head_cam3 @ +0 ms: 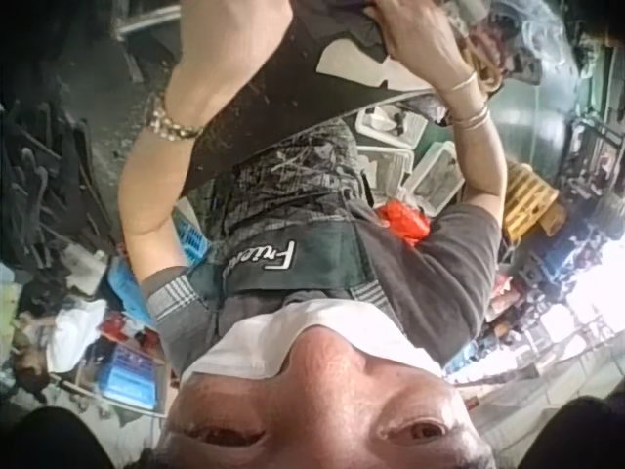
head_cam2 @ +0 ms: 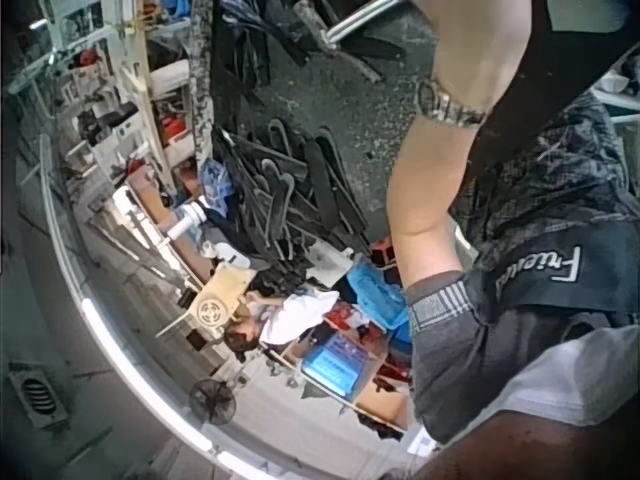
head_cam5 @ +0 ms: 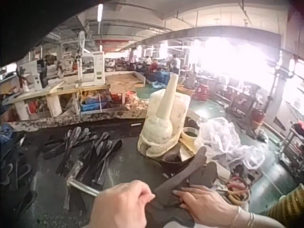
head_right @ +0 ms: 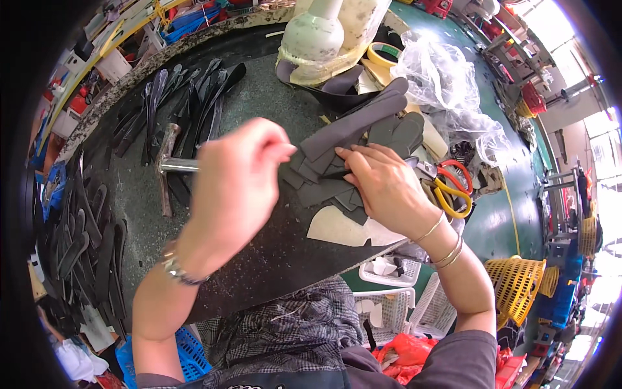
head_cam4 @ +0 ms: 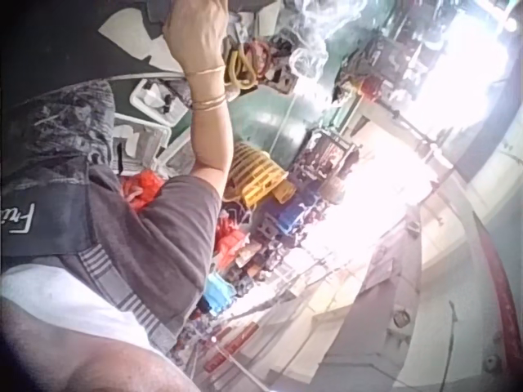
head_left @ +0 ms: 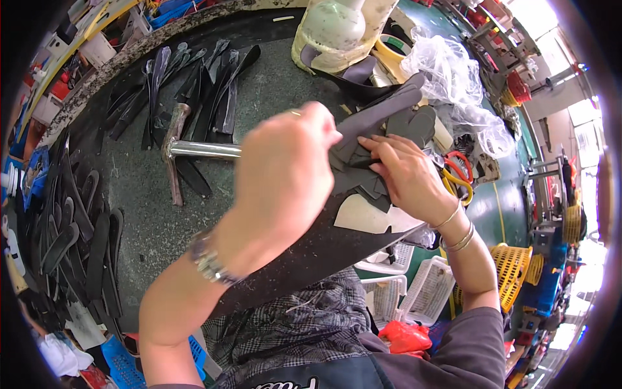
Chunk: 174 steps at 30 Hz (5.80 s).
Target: Hammering and assembling black shoe components on a factory workbench.
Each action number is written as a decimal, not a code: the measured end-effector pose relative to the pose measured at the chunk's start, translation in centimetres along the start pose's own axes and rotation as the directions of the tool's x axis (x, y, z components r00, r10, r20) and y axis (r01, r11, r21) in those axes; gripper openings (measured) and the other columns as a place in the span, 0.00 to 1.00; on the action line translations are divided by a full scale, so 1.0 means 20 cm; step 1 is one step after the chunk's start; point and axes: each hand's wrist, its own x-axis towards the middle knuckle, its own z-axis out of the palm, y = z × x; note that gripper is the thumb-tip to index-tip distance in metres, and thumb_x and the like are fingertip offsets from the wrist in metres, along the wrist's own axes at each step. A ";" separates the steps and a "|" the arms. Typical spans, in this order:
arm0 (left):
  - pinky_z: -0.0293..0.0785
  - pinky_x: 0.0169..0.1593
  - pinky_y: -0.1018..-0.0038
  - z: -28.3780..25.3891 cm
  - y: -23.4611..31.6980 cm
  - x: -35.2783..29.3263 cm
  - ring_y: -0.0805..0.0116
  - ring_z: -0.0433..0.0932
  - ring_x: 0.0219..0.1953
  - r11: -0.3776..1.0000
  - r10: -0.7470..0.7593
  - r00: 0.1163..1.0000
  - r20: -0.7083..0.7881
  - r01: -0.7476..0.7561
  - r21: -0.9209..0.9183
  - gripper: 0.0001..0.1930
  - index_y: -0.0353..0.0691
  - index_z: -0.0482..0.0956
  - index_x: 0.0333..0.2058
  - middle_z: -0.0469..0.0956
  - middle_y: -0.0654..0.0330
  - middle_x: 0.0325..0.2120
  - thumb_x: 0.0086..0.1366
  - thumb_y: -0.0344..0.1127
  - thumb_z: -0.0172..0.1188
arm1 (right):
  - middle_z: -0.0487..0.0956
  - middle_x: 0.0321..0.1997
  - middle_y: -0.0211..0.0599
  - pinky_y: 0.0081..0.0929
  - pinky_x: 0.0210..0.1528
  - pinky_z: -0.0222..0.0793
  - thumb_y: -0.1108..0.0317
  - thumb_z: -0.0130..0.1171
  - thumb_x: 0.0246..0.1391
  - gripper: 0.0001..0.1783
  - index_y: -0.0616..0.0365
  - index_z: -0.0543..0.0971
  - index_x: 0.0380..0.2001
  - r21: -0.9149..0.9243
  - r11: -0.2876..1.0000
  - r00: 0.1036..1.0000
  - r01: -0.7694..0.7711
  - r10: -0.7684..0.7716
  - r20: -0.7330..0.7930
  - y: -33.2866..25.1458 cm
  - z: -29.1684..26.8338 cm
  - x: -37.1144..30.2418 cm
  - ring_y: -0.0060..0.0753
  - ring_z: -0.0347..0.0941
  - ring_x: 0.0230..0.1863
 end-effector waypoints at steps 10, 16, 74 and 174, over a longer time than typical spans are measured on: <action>0.58 0.44 0.64 0.18 -0.12 0.09 0.63 0.75 0.36 0.935 0.228 0.974 0.004 -0.220 0.278 0.06 0.43 0.81 0.23 0.81 0.62 0.24 0.56 0.34 0.66 | 0.79 0.34 0.43 0.35 0.48 0.70 0.71 0.59 0.53 0.12 0.64 0.76 0.41 0.055 0.998 0.999 0.028 -0.027 -0.025 -0.07 0.02 0.09 0.46 0.74 0.43; 0.70 0.32 0.73 -0.22 0.11 0.10 0.63 0.76 0.25 0.958 0.252 0.968 -0.014 -0.252 -0.140 0.04 0.30 0.80 0.28 0.80 0.56 0.22 0.57 0.25 0.64 | 0.77 0.32 0.43 0.33 0.47 0.68 0.71 0.59 0.52 0.10 0.61 0.76 0.37 -0.171 0.976 0.981 0.132 -0.104 0.167 -0.05 -0.05 0.07 0.44 0.71 0.42; 0.51 0.48 0.60 -0.68 -0.19 -1.42 0.67 0.56 0.44 0.594 0.063 0.992 0.112 -0.127 0.794 0.18 0.61 0.85 0.44 0.74 0.79 0.49 0.52 0.40 0.62 | 0.75 0.14 0.37 0.28 0.24 0.68 0.60 0.61 0.57 0.20 0.67 0.80 0.19 0.453 0.745 0.402 -0.489 -0.269 0.875 -1.13 0.25 0.66 0.22 0.74 0.19; 0.78 0.48 0.77 -0.76 -0.29 -0.98 0.73 0.80 0.42 0.463 -0.693 0.721 -0.008 0.436 -0.771 0.19 0.29 0.75 0.53 0.81 0.54 0.41 0.62 0.18 0.61 | 0.82 0.43 0.47 0.26 0.47 0.79 0.78 0.64 0.54 0.15 0.73 0.78 0.45 0.744 -0.291 0.789 -0.601 -0.073 0.610 -0.99 0.26 0.59 0.32 0.81 0.40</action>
